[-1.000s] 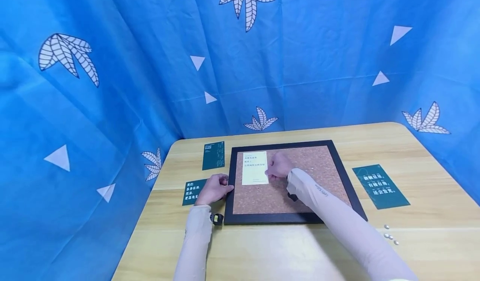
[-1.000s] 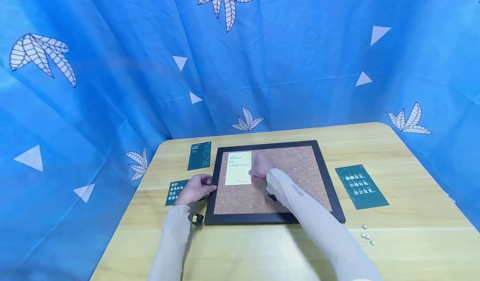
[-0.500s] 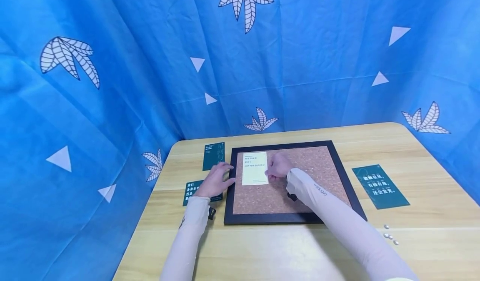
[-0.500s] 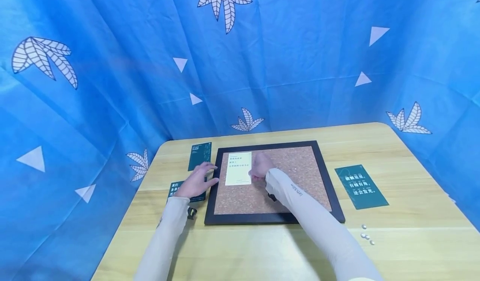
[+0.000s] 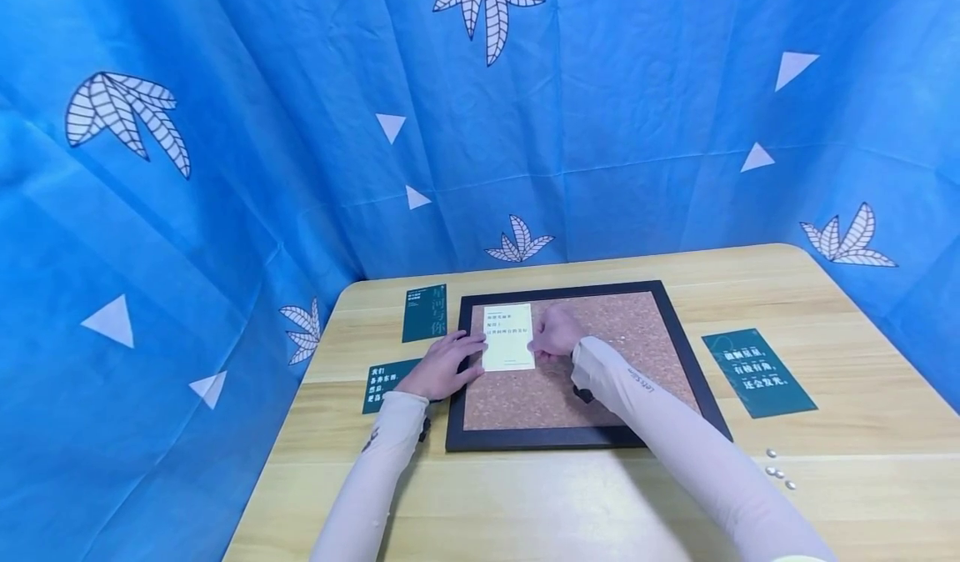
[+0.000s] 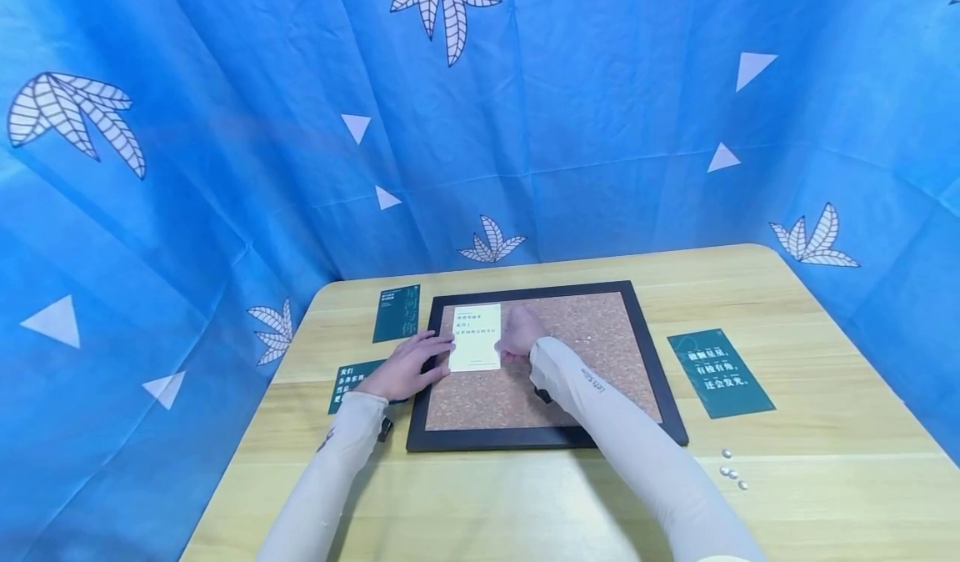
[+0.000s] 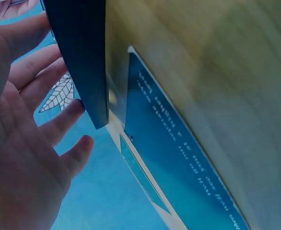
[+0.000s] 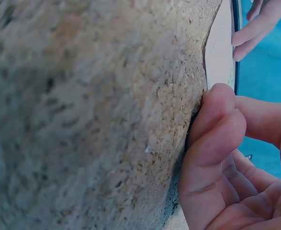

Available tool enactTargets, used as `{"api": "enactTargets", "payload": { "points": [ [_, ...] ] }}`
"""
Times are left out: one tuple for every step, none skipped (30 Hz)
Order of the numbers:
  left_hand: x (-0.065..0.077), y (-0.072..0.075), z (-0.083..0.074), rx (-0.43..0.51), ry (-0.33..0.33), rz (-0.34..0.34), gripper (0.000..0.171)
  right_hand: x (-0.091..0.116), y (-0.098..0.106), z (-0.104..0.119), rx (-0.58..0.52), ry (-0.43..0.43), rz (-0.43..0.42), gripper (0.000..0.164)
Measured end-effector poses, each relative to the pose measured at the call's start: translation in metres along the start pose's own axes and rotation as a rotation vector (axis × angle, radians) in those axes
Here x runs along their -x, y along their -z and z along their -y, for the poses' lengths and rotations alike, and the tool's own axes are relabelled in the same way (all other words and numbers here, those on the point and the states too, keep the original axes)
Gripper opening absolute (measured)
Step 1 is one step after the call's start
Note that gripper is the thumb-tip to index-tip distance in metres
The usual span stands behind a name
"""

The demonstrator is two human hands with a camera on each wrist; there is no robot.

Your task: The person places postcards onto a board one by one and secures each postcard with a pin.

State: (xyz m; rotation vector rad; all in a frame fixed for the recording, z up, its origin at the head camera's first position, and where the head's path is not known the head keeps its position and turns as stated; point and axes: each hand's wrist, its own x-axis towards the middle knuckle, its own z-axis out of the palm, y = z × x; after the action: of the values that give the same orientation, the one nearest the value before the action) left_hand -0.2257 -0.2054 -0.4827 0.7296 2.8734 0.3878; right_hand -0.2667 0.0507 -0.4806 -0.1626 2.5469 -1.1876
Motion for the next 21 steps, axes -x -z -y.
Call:
{"api": "enactTargets", "payload": {
  "points": [
    [0.0, 0.0, 0.0, 0.005, -0.005, -0.002, 0.054, 0.0, 0.0, 0.0, -0.005, 0.006, 0.0, 0.02],
    [0.001, 0.0, 0.0, 0.011, -0.009, -0.004, 0.053, 0.0, 0.0, -0.001, -0.007, 0.016, -0.001, 0.019],
    [0.001, 0.001, 0.0, 0.015, -0.014, -0.007, 0.053, 0.0, 0.001, -0.001, -0.011, 0.019, 0.0, 0.019],
    [0.001, 0.001, 0.0, 0.016, -0.015, -0.007, 0.053, 0.0, 0.001, -0.002, -0.017, 0.023, 0.001, 0.019],
    [0.001, 0.001, 0.0, 0.018, -0.017, -0.009, 0.053, 0.0, 0.001, -0.002, -0.02, 0.025, 0.005, 0.018],
    [0.001, 0.002, -0.001, 0.02, -0.017, -0.011, 0.052, 0.0, 0.001, -0.003, -0.024, 0.025, 0.011, 0.018],
    [0.001, 0.002, -0.001, 0.026, -0.017, -0.014, 0.052, -0.001, 0.001, -0.003, -0.028, 0.025, 0.019, 0.018],
    [0.001, 0.002, -0.001, 0.031, -0.012, -0.014, 0.052, -0.001, 0.002, -0.003, -0.034, 0.026, 0.027, 0.018],
    [0.0, 0.002, -0.001, 0.034, -0.007, -0.014, 0.052, -0.001, 0.003, -0.004, -0.044, 0.027, 0.038, 0.018],
    [0.0, 0.002, -0.001, 0.04, -0.003, -0.015, 0.051, 0.0, 0.003, -0.004, -0.049, 0.034, 0.046, 0.018],
    [-0.001, 0.002, 0.0, 0.044, 0.0, -0.017, 0.051, 0.001, 0.005, -0.004, -0.058, 0.036, 0.054, 0.018],
    [-0.001, 0.001, 0.0, 0.048, 0.005, -0.016, 0.051, 0.002, 0.006, -0.004, -0.069, 0.041, 0.06, 0.018],
    [-0.001, 0.001, 0.0, 0.052, 0.01, -0.015, 0.052, 0.004, 0.008, -0.004, -0.08, 0.05, 0.067, 0.019],
    [-0.002, 0.001, 0.0, 0.053, 0.012, -0.016, 0.052, 0.007, 0.01, -0.004, -0.088, 0.058, 0.071, 0.019],
    [-0.002, 0.001, 0.0, 0.052, 0.016, -0.014, 0.052, 0.01, 0.012, -0.003, -0.09, 0.07, 0.07, 0.019],
    [-0.003, 0.0, 0.001, 0.052, 0.02, -0.012, 0.052, 0.013, 0.015, -0.003, -0.092, 0.075, 0.069, 0.019],
    [-0.003, 0.0, 0.001, 0.051, 0.024, -0.009, 0.053, 0.017, 0.018, -0.003, -0.098, 0.08, 0.065, 0.018],
    [-0.003, 0.0, 0.001, 0.053, 0.029, -0.006, 0.053, 0.02, 0.021, -0.004, -0.099, 0.088, 0.059, 0.017],
    [-0.003, 0.0, 0.001, 0.054, 0.031, -0.006, 0.054, 0.024, 0.024, -0.004, -0.095, 0.098, 0.051, 0.017],
    [-0.003, 0.0, 0.001, 0.056, 0.031, -0.007, 0.054, 0.028, 0.029, -0.005, -0.089, 0.104, 0.043, 0.016],
    [-0.003, 0.0, 0.002, 0.06, 0.03, -0.007, 0.054, 0.032, 0.033, -0.007, -0.087, 0.109, 0.035, 0.016]
  ]
}}
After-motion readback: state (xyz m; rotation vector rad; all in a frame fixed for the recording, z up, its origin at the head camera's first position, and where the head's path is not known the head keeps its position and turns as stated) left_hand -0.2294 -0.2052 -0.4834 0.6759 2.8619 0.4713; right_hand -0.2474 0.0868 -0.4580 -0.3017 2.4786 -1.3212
